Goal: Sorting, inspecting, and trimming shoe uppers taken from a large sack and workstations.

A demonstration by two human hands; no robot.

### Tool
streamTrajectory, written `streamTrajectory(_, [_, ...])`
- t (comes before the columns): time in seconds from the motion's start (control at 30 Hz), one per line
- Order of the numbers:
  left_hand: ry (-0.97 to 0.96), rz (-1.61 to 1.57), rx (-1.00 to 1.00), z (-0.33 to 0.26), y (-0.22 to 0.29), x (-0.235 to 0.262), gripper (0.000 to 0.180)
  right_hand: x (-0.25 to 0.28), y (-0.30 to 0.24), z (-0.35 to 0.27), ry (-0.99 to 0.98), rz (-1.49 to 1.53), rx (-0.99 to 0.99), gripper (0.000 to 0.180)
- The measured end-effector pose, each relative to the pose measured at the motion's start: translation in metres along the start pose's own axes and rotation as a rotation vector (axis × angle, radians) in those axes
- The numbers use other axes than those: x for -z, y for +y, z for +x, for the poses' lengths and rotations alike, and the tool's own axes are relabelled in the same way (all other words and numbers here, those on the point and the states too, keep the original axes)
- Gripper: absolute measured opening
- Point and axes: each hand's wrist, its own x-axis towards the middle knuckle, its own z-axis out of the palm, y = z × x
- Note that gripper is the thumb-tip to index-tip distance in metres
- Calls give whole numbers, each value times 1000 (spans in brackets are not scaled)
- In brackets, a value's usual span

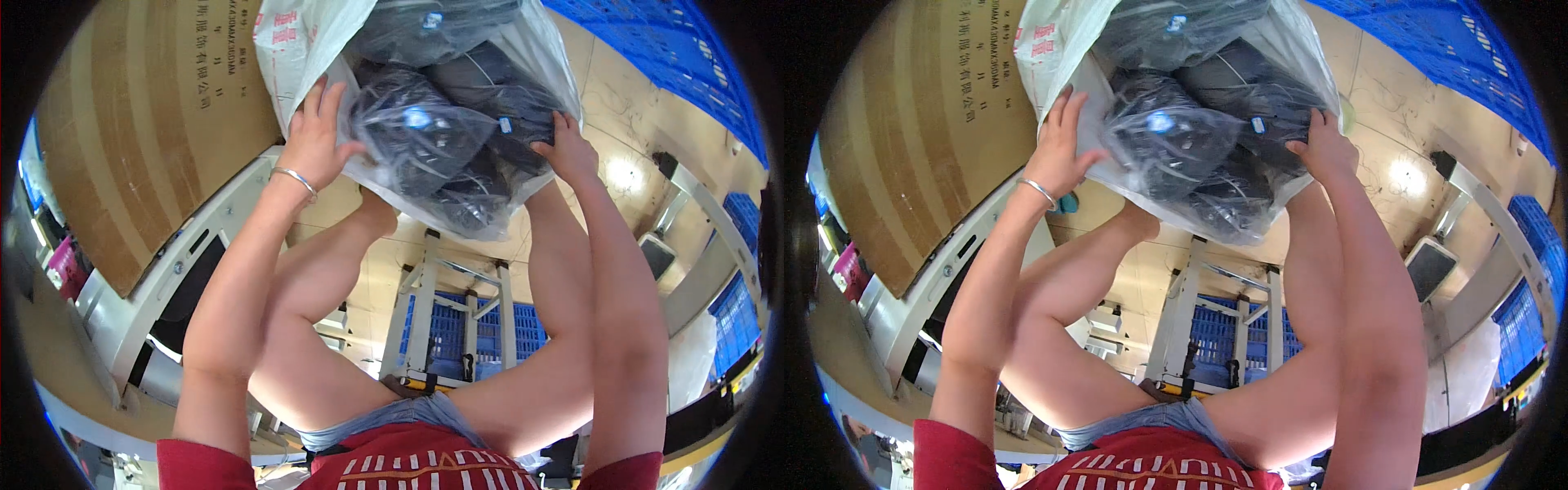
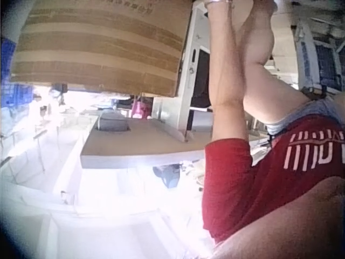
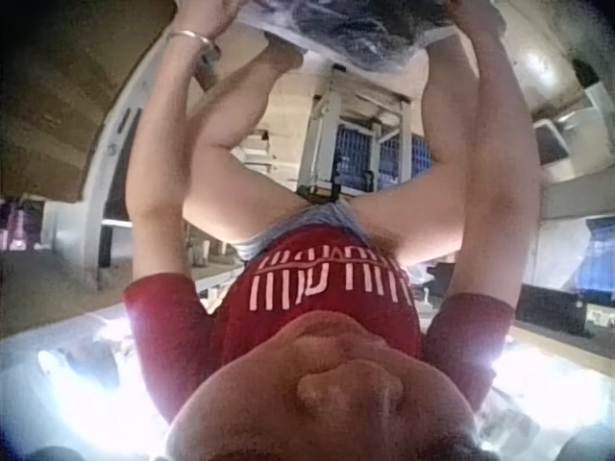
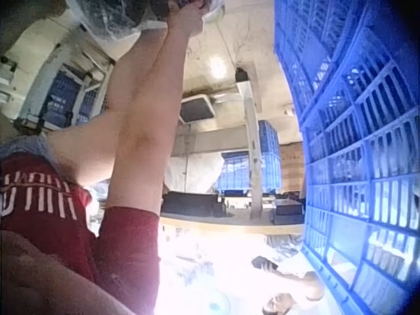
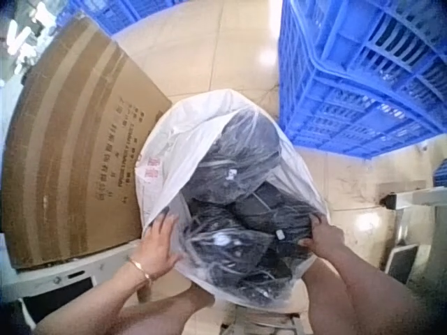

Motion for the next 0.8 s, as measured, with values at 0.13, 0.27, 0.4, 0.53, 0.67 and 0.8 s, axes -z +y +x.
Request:
streamTrajectory(0.13, [-337, 501, 97, -8, 6, 42, 27, 11, -51, -13, 174, -35, 200, 53])
streamTrajectory(0.27, [-322, 464, -36, -30, 63, 111, 20, 7, -131, -48, 242, 128, 665, 71])
streamTrajectory(0.4, [-148, 247, -63, -76, 125, 171, 18, -36, -106, -45, 407, -152, 714, 73])
streamTrajectory(0.53, [-72, 381, -35, -90, 149, 202, 14, -14, -100, -36, 499, -95, 809, 32])
streamTrajectory(0.67, [22, 460, -131, -97, 153, 206, 14, 2, -85, -37, 553, 102, 790, 12])
streamTrajectory(0.8, [77, 524, -134, -96, 157, 207, 19, 19, -75, -29, 585, 384, 638, 8])
